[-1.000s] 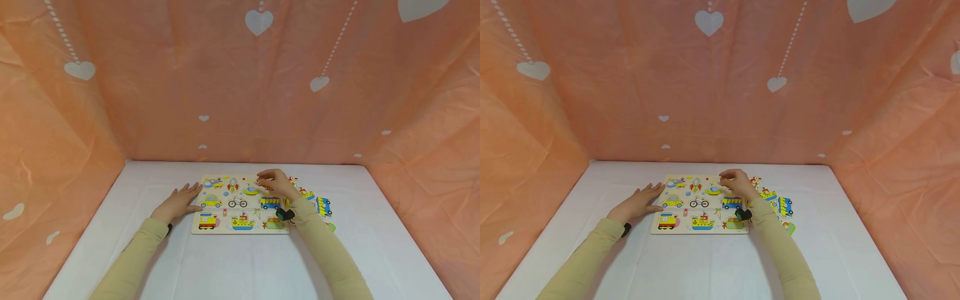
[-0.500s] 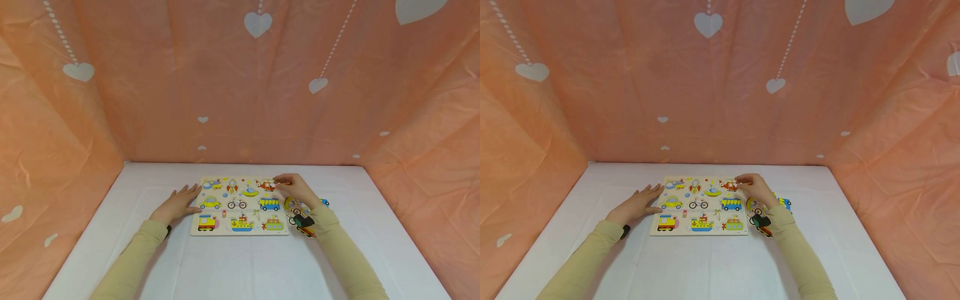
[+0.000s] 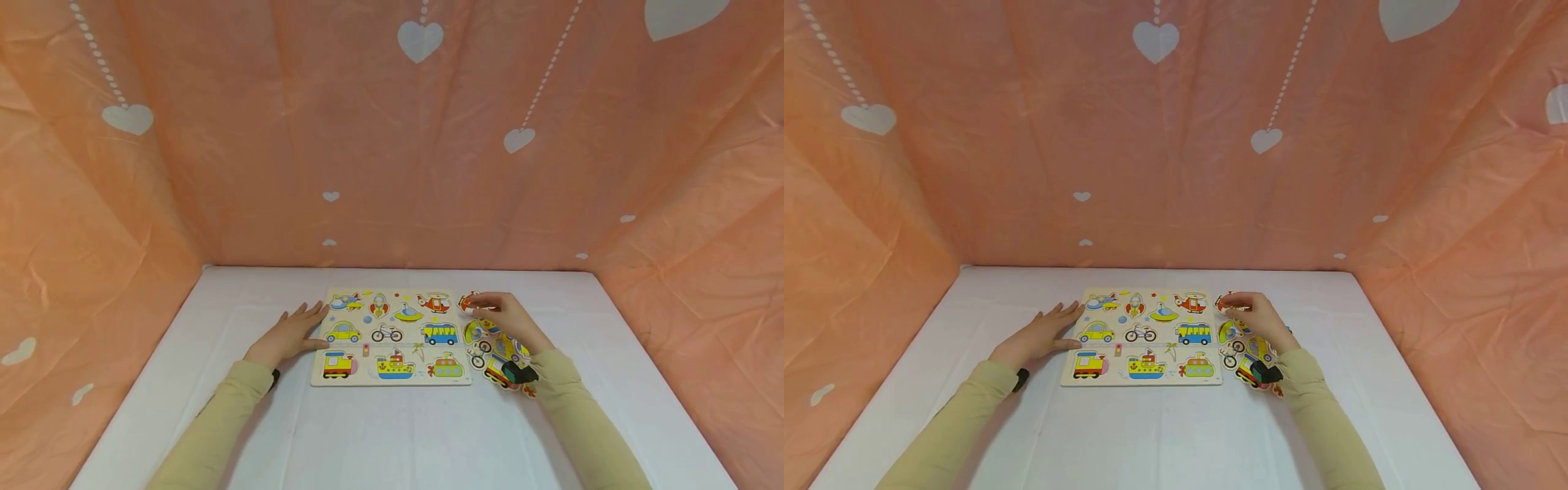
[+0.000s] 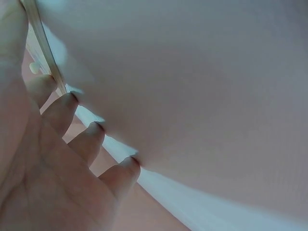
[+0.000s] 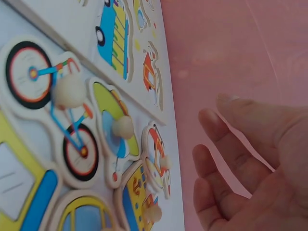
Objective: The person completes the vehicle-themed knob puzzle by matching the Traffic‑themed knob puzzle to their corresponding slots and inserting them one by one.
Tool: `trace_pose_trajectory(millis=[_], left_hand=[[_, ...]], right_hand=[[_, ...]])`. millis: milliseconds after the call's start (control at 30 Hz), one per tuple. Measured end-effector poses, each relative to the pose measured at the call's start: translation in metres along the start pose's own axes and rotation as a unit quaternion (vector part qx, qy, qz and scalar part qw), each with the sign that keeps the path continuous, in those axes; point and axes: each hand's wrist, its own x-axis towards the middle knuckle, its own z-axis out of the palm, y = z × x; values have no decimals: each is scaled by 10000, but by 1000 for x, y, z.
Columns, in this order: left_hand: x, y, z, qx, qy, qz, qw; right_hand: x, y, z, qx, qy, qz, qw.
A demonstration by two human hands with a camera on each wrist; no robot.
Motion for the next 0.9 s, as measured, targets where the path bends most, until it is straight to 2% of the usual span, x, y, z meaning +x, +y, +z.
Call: trace_pose_trajectory(millis=[300, 633, 900], left_hand=[[-1, 4, -1, -93, -17, -24, 10000], [-1, 3, -2, -50, 49, 22, 10000], [-1, 3, -2, -48, 34, -13, 10000]], right_hand=[[-15, 12, 0, 250, 58, 41, 9997], [-26, 19, 5, 238, 48, 547, 9982], [-26, 28, 12, 145, 217, 350, 9990]])
